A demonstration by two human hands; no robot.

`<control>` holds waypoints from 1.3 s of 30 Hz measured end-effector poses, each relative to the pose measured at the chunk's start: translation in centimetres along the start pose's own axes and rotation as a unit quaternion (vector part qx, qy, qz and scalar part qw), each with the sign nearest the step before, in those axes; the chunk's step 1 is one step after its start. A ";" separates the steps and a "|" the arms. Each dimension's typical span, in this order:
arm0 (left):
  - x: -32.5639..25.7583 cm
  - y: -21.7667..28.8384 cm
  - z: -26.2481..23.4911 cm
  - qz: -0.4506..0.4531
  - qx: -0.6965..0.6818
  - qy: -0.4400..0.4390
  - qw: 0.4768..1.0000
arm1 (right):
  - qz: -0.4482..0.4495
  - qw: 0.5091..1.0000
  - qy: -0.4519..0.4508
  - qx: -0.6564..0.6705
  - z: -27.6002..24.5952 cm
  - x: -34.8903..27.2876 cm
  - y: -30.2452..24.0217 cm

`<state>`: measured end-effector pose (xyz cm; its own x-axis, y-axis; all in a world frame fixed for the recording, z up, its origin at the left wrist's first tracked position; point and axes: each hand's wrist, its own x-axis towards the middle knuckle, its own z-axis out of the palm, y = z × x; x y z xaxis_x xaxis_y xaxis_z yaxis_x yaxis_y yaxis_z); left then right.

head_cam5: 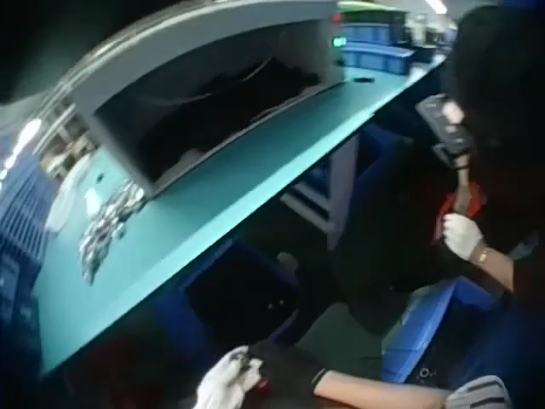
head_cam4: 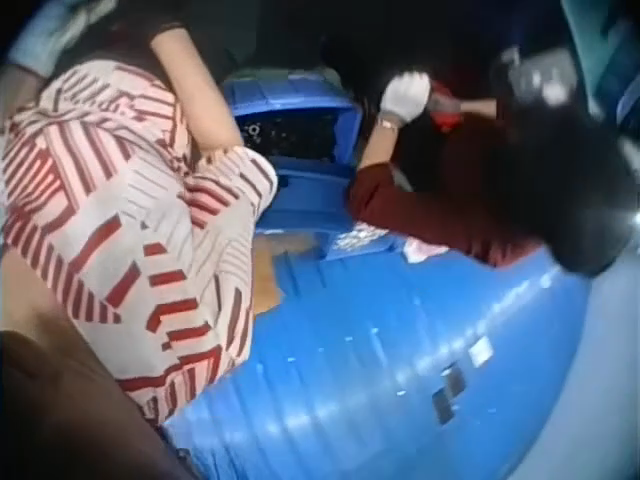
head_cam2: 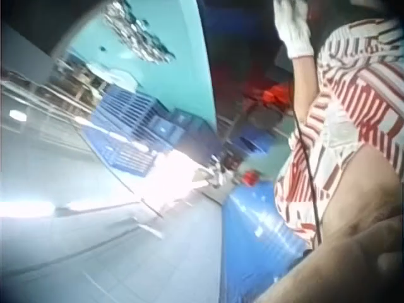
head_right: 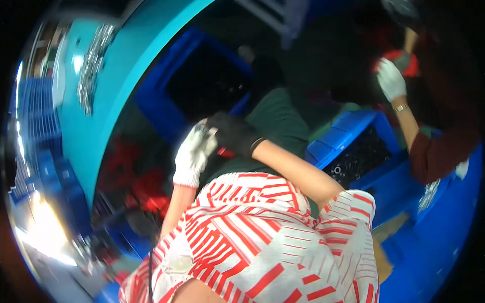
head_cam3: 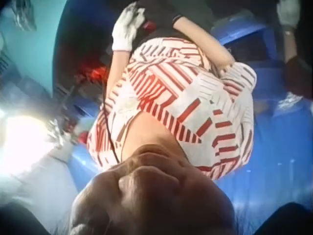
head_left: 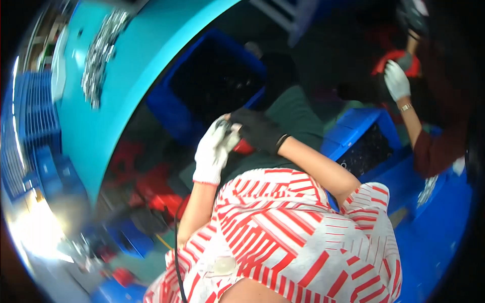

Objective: Assembling small mechanical components by inserting silver metal pieces into black rubber rings.

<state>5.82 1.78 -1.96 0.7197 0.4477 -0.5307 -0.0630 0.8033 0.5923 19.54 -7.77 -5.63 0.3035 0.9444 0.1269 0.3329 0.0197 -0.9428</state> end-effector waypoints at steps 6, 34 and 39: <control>-1.2 0.6 0.0 0.019 0.023 0.066 0.997 | 0.006 1.000 -0.025 0.007 1.2 0.7 0.0; -1.2 -3.6 -4.2 0.000 -0.111 0.082 0.990 | 0.016 0.979 -0.135 -0.150 2.1 0.9 -1.1; -1.7 -3.7 -3.3 0.054 -0.037 0.134 0.989 | -0.056 0.979 -0.112 -0.159 2.3 0.8 -0.9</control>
<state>2.57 -0.66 -5.26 0.4979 0.6126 -0.6139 -0.1872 0.7671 0.6136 17.45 -6.30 -5.38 0.0573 0.9912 0.1195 0.6253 0.0577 -0.7783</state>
